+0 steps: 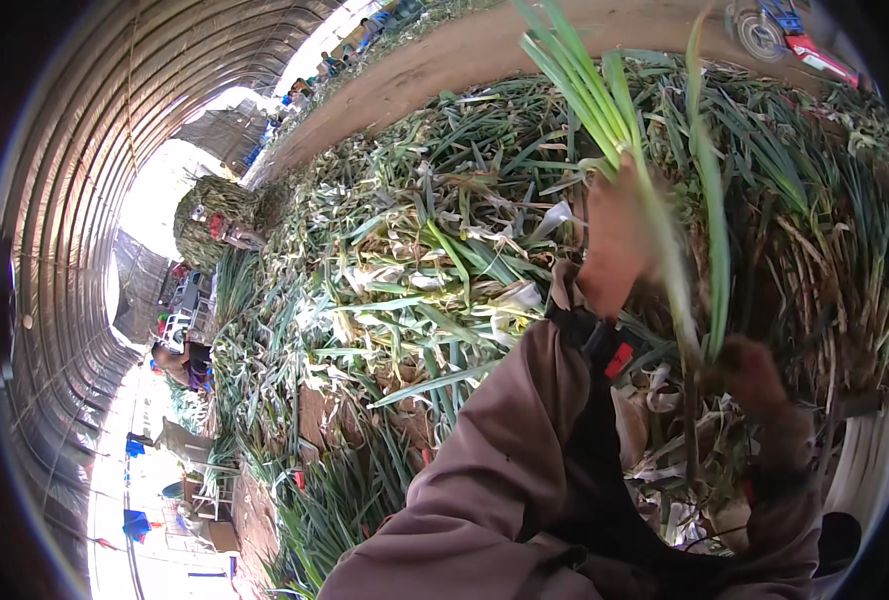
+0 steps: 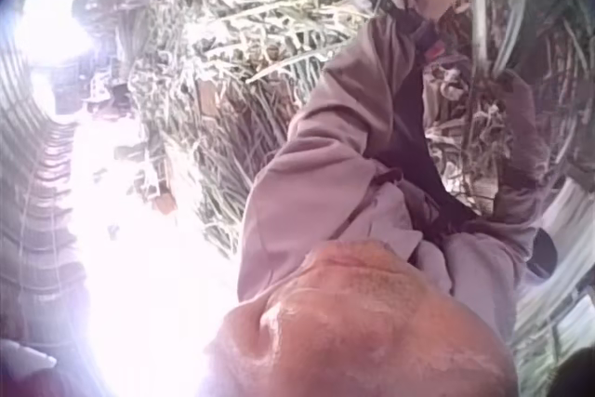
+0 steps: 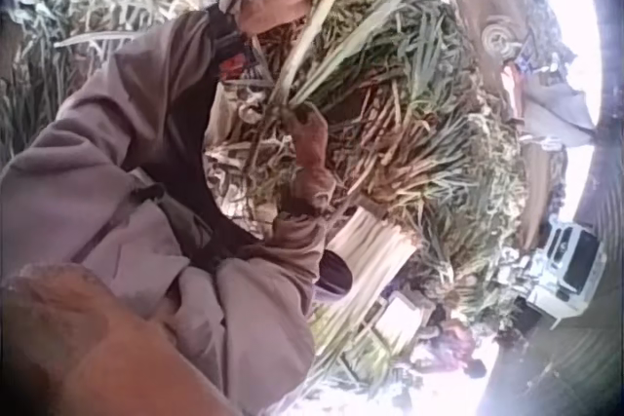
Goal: Peeling and cleaning harvested leeks by hand in an agricultural processing area.
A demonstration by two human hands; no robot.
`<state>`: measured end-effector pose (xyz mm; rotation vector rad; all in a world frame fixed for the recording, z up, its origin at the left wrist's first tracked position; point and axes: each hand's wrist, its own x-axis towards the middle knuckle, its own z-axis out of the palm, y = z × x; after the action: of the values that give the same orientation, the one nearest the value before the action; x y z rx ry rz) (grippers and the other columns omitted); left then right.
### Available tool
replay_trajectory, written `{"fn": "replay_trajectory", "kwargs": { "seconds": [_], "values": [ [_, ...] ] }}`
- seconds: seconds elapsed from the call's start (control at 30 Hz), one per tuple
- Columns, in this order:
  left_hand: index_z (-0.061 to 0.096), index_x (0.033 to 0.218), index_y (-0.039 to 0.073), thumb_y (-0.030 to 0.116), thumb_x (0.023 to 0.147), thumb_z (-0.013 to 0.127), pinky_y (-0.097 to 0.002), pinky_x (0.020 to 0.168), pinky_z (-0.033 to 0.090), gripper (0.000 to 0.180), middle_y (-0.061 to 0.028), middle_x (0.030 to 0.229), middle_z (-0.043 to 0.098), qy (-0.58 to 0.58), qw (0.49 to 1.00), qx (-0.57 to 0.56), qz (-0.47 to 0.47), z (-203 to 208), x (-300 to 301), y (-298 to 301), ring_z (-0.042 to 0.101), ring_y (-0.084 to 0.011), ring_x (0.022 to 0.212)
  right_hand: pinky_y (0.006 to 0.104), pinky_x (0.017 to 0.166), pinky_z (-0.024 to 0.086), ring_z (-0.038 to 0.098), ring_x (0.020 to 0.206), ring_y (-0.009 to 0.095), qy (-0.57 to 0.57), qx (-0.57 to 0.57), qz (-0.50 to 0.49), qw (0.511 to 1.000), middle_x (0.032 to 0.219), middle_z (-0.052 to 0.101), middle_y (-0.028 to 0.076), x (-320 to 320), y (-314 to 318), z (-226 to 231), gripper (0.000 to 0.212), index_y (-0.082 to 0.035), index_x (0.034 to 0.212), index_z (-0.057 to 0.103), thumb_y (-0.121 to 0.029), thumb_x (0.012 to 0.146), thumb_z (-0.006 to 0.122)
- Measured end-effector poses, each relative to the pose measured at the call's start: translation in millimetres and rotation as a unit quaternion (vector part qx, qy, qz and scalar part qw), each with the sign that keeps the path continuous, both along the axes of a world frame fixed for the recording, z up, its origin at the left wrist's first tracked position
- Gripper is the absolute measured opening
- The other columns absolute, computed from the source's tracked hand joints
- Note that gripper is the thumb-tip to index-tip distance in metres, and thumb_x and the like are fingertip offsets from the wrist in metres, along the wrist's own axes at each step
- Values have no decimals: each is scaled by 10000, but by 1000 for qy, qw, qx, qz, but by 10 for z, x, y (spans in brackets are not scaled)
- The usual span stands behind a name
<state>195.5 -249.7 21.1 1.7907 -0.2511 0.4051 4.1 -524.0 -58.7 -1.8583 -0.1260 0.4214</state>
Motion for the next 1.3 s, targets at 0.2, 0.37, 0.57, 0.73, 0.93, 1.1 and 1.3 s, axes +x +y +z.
{"fn": "replay_trajectory", "kwargs": {
  "seconds": [0.2,0.37,0.57,0.73,0.93,1.1,1.3],
  "values": [
    [606,1570,-38,137,1125,716,-574,1129,607,490,-231,1378,724,7,952,-269,-145,41,34,-153,739,-411,1271,410,975,623,754,1155,260,-26,-309,96,946,1287,791,103,-715,-572,-1125,351,-63,1393,749,-175,1078,854],
    [609,1501,-13,206,1186,691,-572,1146,622,392,-204,1337,738,112,868,-448,-179,-111,170,35,755,-368,1230,465,1029,636,757,1240,368,-165,-177,-79,967,1414,765,161,-68,-218,-240,442,-74,1489,723,-229,1090,834],
    [696,1452,5,67,1096,669,-512,1132,601,362,-217,1266,786,19,951,-225,-210,-275,-1,-350,778,-392,1199,506,1055,645,753,1315,412,-450,-240,-113,853,1491,750,176,731,435,414,573,-101,1583,676,-248,1055,843],
    [745,1359,47,22,995,707,-491,1042,603,367,-214,1192,790,-161,970,60,-171,-332,-66,-511,776,-396,1122,473,1058,627,745,1274,368,-400,-195,-184,877,1426,766,159,1007,632,50,578,-88,1580,673,-186,1035,840],
    [769,1246,98,146,974,776,-461,891,632,276,-132,1052,793,-140,973,-51,-175,-891,431,-221,792,-340,960,307,870,586,714,976,79,-184,102,-118,970,1084,818,26,1198,503,323,255,16,1321,805,-78,1083,802],
    [753,1325,109,163,1039,816,-428,897,637,298,-67,1138,774,-96,975,-77,-182,-1144,666,-411,763,-252,1035,291,807,529,666,901,57,-158,117,-81,977,1004,767,-22,1180,331,653,173,2,1204,809,-73,1048,818],
    [762,1222,98,151,1026,776,-452,883,625,204,-118,1083,780,-123,971,-148,-142,-1009,745,-167,779,-323,1013,279,858,508,658,950,64,-95,233,-53,966,1072,763,-46,909,373,522,241,-49,1239,774,-98,1018,857]
  ]
}}
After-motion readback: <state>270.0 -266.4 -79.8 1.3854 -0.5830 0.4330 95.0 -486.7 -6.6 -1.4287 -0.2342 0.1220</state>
